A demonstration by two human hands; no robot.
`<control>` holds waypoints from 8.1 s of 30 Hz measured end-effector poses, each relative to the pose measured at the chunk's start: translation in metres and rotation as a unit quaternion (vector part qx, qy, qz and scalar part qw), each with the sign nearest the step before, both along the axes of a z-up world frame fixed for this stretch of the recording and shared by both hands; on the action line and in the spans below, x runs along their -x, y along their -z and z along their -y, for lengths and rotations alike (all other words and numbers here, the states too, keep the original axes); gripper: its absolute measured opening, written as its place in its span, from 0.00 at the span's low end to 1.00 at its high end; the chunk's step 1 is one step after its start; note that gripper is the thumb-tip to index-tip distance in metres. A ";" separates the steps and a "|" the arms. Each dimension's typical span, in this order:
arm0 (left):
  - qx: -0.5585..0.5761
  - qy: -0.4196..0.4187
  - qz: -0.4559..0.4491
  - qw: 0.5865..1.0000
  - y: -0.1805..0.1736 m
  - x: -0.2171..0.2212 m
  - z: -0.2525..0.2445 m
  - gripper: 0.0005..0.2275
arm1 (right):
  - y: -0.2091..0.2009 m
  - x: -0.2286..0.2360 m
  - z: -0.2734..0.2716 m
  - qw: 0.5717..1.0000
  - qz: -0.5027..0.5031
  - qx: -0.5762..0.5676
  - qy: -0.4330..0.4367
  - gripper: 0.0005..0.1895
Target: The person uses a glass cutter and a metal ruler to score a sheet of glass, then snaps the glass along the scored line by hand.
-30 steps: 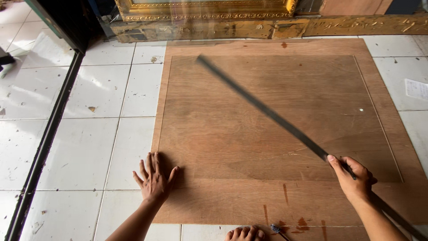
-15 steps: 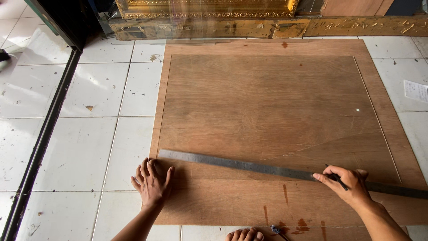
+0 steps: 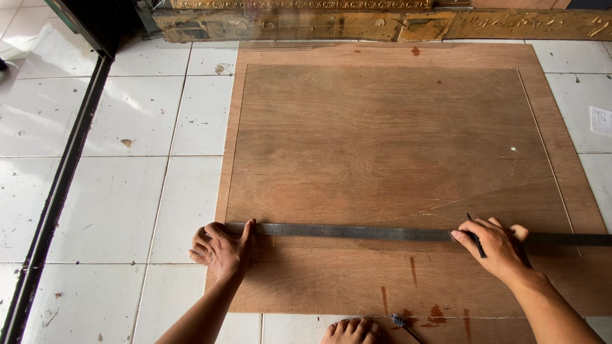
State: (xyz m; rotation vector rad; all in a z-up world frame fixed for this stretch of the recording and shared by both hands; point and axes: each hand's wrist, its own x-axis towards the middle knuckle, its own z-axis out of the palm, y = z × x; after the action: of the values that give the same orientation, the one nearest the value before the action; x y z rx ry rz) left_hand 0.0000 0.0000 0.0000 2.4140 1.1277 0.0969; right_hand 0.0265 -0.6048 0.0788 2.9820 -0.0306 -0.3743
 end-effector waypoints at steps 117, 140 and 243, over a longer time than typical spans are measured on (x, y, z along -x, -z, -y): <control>0.220 0.392 0.187 0.874 -0.165 -0.080 0.360 0.32 | -0.170 -0.015 0.050 0.689 0.403 -0.506 0.325 0.17; 0.408 0.496 0.042 0.765 -0.274 -0.042 0.431 0.31 | -0.235 0.044 0.076 0.612 0.420 -0.557 0.373 0.21; -0.012 0.012 -0.010 1.000 -0.009 0.012 0.029 0.37 | 0.106 -0.019 -0.036 0.821 0.155 -0.549 0.043 0.10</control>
State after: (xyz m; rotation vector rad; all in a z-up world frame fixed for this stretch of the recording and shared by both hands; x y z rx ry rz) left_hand -0.0124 -0.0295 0.0094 2.4545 1.1128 0.0799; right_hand 0.0454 -0.5693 -0.0272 4.1699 0.0329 0.2056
